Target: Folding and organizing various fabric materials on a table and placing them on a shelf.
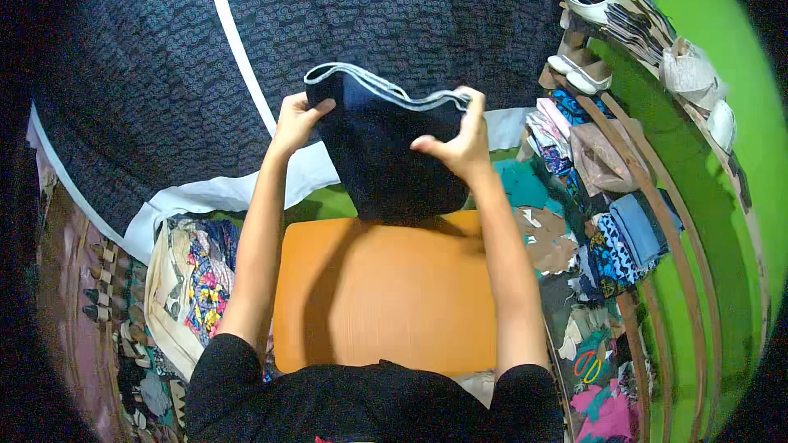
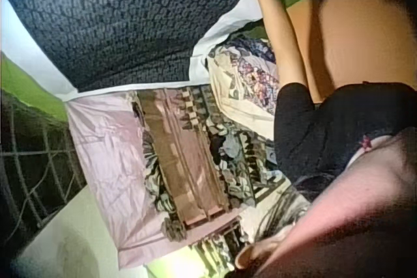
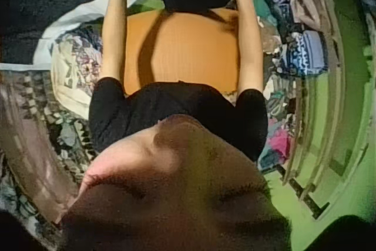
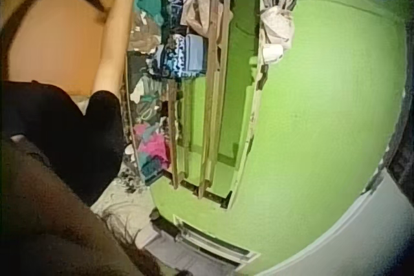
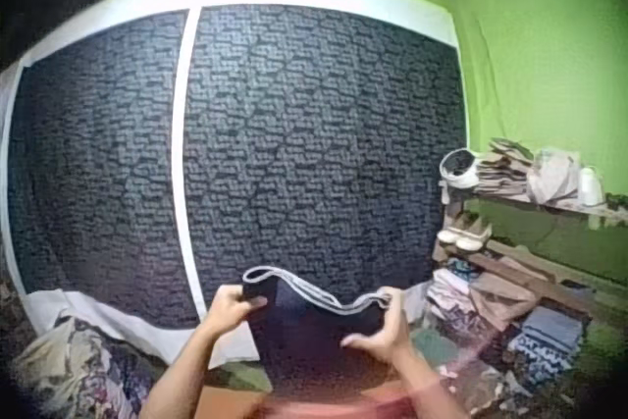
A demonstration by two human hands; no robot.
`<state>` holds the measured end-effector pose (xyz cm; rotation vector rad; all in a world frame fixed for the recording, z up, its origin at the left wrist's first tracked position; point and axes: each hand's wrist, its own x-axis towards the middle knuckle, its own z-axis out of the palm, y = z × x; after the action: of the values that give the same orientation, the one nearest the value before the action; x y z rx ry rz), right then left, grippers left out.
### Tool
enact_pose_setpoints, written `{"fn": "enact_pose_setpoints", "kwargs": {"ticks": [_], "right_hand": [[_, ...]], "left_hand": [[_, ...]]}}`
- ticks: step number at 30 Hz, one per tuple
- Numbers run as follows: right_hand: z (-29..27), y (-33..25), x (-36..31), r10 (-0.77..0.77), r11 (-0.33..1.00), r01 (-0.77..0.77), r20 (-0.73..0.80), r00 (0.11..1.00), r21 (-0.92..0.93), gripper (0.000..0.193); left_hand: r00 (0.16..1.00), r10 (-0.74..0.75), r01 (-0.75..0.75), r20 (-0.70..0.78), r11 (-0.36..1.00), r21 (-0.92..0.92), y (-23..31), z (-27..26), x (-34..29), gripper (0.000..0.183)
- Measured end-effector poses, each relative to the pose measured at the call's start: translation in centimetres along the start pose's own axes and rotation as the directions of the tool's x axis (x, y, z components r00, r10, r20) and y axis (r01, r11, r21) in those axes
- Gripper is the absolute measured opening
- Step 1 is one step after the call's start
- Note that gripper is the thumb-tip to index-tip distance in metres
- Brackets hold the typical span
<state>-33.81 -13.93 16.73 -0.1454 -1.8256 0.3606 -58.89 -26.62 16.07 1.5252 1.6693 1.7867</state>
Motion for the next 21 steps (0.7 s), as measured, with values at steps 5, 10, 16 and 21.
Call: {"fn": "enact_pose_setpoints", "kwargs": {"ticks": [5, 10, 16, 21], "right_hand": [[0.6, 6.8, 2.8, 0.348, 0.913, -0.153, 0.529, 0.774, -0.377, 0.036], [2.1, 8.1, 6.4, 0.466, 0.717, -0.273, 0.150, 0.872, -0.641, 0.019], [-1.6, 3.0, 11.5, 0.070, 0.987, -0.133, -0.510, 0.857, -0.087, 0.017], [-7.3, -5.1, 5.6, -0.475, 0.872, 0.390, -0.319, 0.820, -0.295, 0.017]], "left_hand": [[0.998, -0.001, -0.028, 0.059, 0.869, 0.495, -2.2, -0.8, 5.0, 0.030], [0.997, 0.021, 0.027, -0.070, 0.781, 0.624, 1.2, 1.3, 7.8, 0.026], [0.912, 0.348, -0.345, -0.219, 0.937, 0.053, 11.1, 1.4, 8.0, 0.020], [0.750, 0.661, -0.645, -0.032, 0.741, 0.186, 15.2, -1.3, -5.0, 0.016]]}}
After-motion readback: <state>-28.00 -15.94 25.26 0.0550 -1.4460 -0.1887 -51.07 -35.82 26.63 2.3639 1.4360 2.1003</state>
